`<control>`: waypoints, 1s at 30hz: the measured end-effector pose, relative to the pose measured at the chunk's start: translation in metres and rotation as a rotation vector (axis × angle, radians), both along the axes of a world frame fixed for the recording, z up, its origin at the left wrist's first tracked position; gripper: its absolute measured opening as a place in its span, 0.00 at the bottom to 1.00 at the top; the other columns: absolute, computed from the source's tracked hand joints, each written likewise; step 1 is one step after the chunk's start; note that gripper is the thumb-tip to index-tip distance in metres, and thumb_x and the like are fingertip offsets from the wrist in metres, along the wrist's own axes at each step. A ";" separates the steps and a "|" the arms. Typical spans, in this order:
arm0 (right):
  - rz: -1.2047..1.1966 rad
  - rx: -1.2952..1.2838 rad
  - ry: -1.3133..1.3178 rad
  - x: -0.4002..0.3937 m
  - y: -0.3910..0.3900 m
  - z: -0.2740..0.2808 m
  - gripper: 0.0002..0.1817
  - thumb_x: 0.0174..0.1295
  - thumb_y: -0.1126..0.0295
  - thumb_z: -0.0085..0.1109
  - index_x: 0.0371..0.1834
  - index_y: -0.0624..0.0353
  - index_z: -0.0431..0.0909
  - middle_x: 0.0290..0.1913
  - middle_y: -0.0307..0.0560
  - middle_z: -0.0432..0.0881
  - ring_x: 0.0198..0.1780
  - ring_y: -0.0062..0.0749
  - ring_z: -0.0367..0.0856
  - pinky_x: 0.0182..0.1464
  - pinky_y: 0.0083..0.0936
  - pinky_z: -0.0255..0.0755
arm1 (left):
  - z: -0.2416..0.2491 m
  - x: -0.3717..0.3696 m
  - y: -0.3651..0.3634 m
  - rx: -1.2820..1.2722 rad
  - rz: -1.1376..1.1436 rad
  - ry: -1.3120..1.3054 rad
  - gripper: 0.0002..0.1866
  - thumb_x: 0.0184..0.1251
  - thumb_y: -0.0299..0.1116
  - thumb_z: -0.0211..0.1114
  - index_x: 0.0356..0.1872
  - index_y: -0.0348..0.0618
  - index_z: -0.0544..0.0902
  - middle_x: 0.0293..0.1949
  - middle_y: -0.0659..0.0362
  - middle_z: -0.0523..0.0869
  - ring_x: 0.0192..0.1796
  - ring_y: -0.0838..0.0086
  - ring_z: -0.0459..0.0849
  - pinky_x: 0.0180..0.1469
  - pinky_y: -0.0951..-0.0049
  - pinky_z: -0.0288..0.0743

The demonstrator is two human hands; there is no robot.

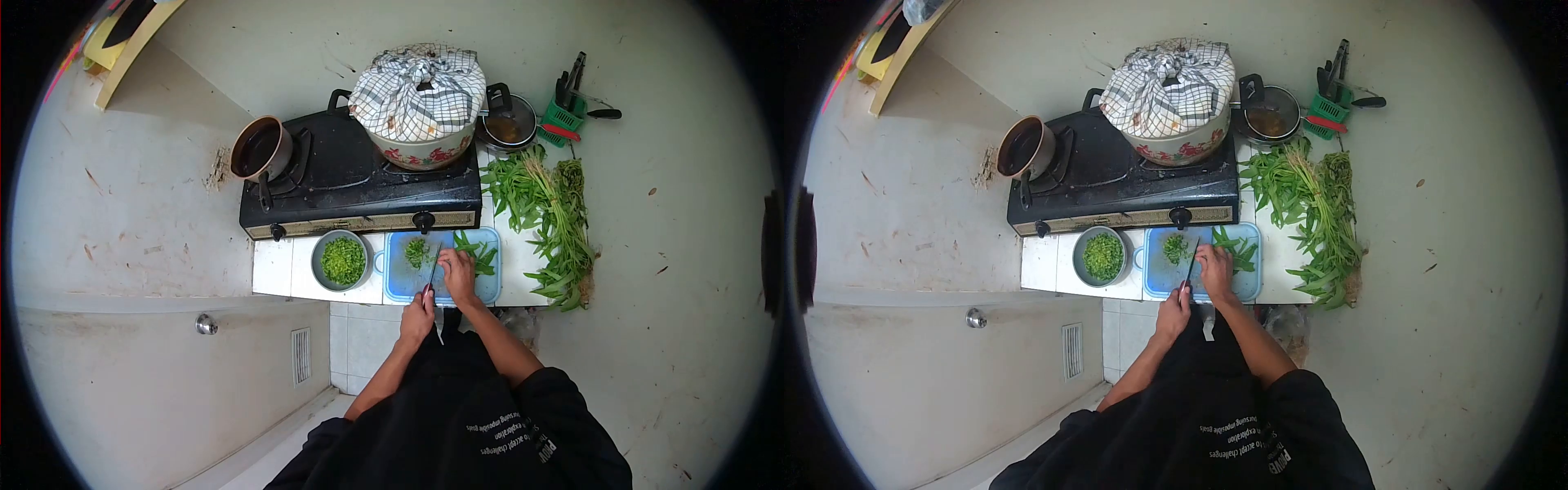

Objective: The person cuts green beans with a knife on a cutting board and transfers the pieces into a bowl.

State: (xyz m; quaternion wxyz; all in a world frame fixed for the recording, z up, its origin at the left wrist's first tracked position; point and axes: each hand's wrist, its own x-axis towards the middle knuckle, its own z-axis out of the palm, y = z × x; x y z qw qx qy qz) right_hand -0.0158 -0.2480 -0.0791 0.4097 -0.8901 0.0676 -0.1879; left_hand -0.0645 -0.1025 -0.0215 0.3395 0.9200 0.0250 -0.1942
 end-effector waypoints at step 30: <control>0.130 -0.234 0.102 -0.043 0.005 0.010 0.28 0.71 0.71 0.52 0.73 0.66 0.62 0.61 0.39 0.84 0.66 0.41 0.71 0.67 0.46 0.57 | -0.004 -0.008 0.013 -0.069 -0.028 0.091 0.27 0.80 0.52 0.46 0.49 0.35 0.81 0.38 0.32 0.85 0.47 0.33 0.83 0.53 0.42 0.74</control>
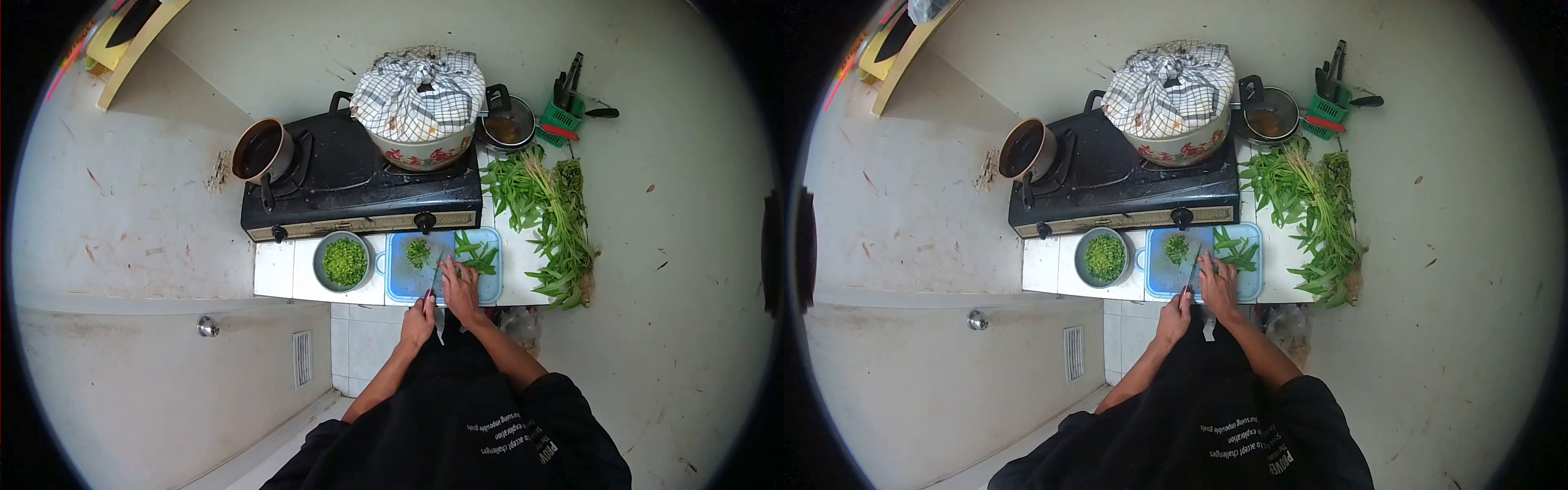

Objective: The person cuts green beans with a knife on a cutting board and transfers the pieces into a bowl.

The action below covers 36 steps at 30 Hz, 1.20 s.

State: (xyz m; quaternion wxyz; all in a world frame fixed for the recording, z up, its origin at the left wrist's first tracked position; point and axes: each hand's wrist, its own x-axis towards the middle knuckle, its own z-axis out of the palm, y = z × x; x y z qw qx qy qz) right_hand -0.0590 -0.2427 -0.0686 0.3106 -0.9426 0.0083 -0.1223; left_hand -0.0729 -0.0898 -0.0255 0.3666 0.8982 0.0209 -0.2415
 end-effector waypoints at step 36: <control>0.023 0.054 0.122 -0.006 0.000 -0.008 0.28 0.77 0.66 0.38 0.78 0.62 0.56 0.74 0.49 0.69 0.76 0.46 0.60 0.74 0.56 0.43 | -0.018 -0.006 -0.020 -0.044 0.065 -0.124 0.28 0.80 0.52 0.47 0.42 0.33 0.80 0.32 0.32 0.84 0.40 0.33 0.84 0.45 0.40 0.76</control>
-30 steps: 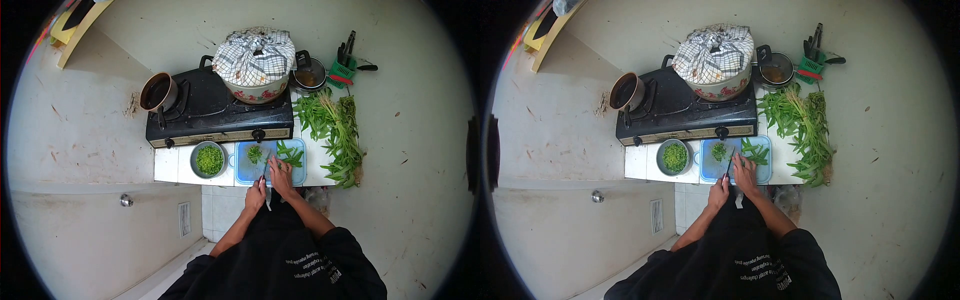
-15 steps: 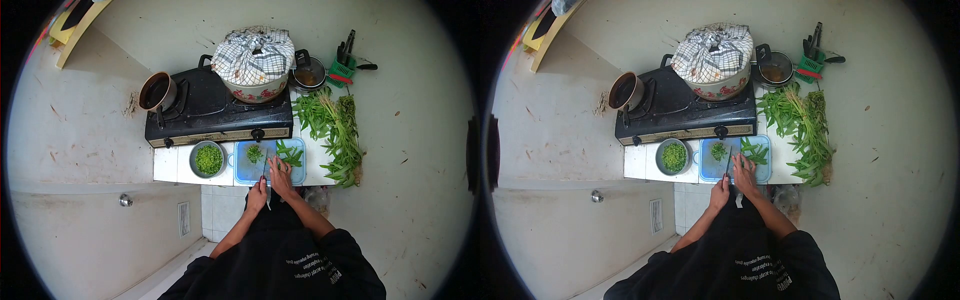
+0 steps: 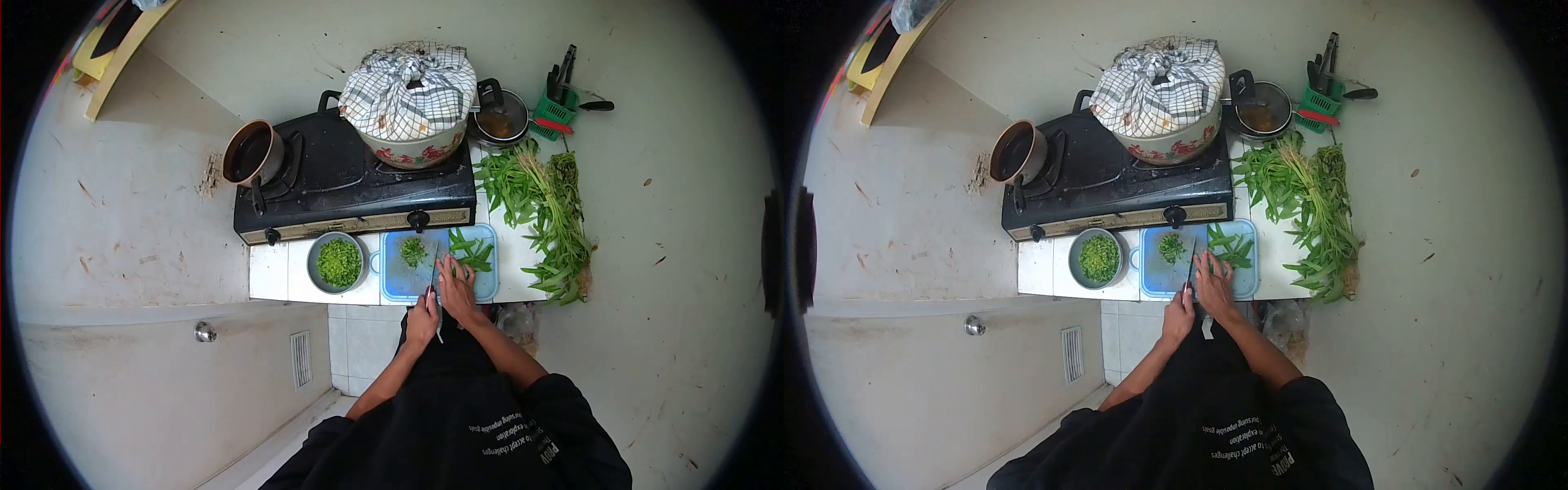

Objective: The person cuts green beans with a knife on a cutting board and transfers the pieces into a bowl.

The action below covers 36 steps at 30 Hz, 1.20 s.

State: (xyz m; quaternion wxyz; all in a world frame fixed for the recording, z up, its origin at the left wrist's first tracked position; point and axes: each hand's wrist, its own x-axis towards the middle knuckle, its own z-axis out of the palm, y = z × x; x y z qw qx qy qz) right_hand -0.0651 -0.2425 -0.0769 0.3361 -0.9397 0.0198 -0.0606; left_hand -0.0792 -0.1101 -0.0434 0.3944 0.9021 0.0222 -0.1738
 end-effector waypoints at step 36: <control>-0.125 -0.028 -0.052 -0.002 0.012 -0.003 0.27 0.74 0.68 0.47 0.74 0.62 0.64 0.70 0.47 0.75 0.75 0.45 0.63 0.73 0.52 0.47 | -0.005 -0.004 -0.001 0.025 -0.031 0.078 0.29 0.81 0.52 0.43 0.44 0.32 0.79 0.36 0.29 0.84 0.44 0.31 0.82 0.48 0.38 0.74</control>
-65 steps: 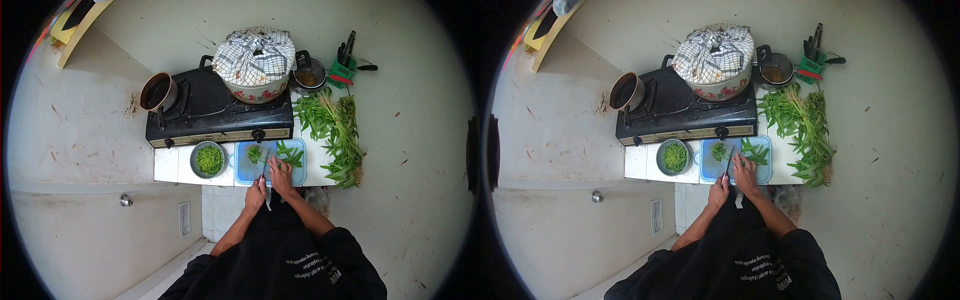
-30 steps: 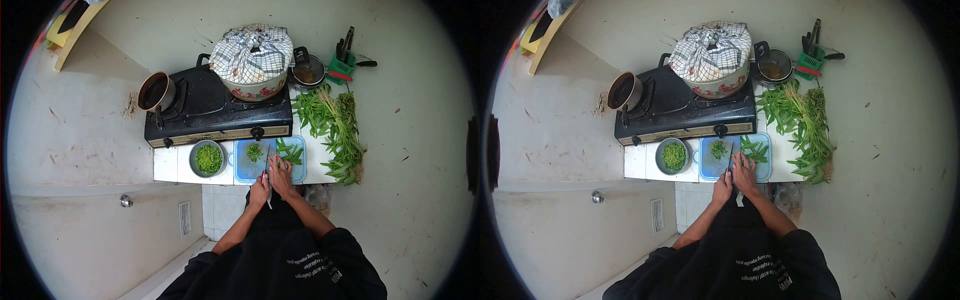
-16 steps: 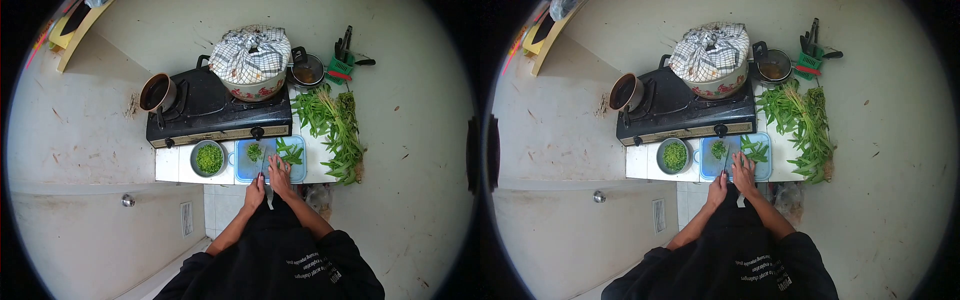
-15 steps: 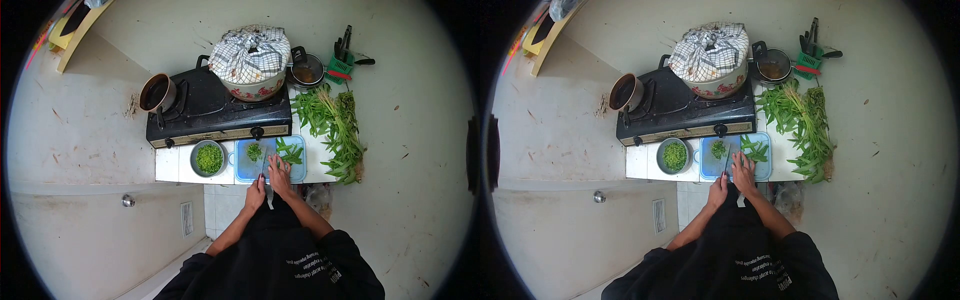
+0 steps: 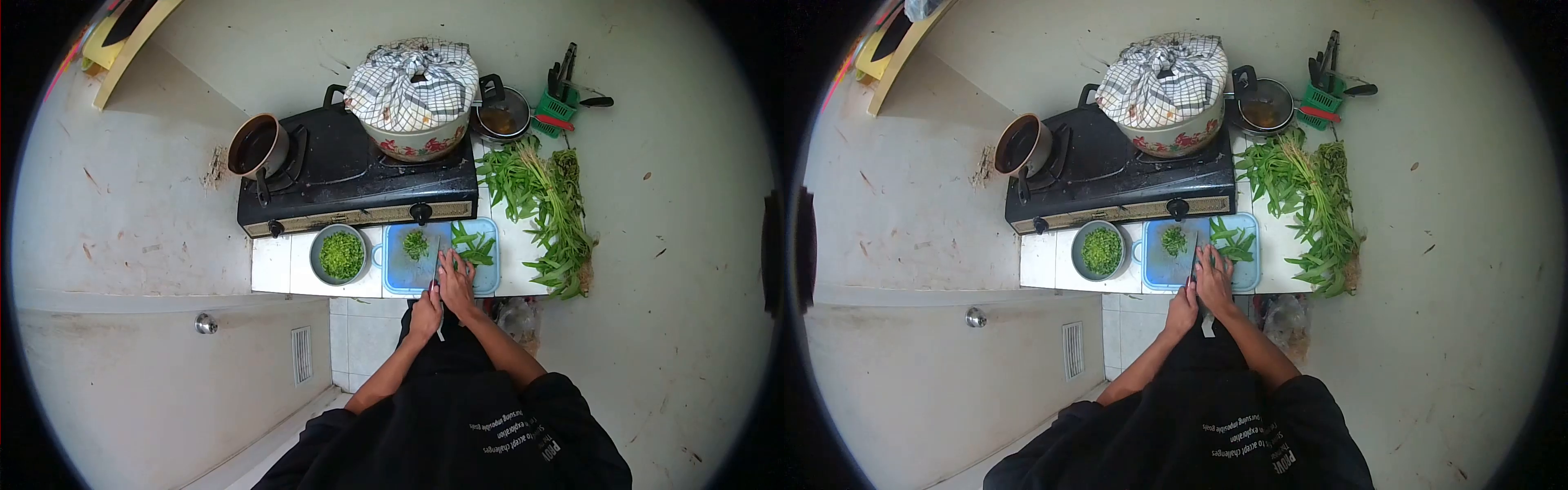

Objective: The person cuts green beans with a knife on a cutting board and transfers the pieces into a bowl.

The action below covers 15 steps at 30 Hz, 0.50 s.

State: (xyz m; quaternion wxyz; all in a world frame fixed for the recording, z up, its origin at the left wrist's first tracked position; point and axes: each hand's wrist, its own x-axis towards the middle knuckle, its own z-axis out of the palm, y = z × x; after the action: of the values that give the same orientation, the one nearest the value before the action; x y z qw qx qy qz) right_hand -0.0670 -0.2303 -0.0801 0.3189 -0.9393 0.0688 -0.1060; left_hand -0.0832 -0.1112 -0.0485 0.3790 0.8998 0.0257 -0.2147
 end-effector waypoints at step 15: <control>-0.080 0.186 -0.093 0.025 -0.015 0.009 0.16 0.65 0.74 0.60 0.57 0.55 0.78 0.46 0.38 0.90 0.49 0.37 0.84 0.57 0.40 0.66 | 0.019 0.018 0.042 -0.085 0.021 -0.011 0.32 0.80 0.55 0.47 0.41 0.29 0.81 0.34 0.34 0.85 0.43 0.38 0.84 0.48 0.51 0.76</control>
State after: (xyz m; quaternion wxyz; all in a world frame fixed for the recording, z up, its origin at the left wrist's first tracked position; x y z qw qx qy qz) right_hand -0.0420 -0.2457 -0.0708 0.4031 -0.8962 0.1010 -0.1555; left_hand -0.0652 -0.0691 -0.0298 0.4194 0.8837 0.0238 -0.2066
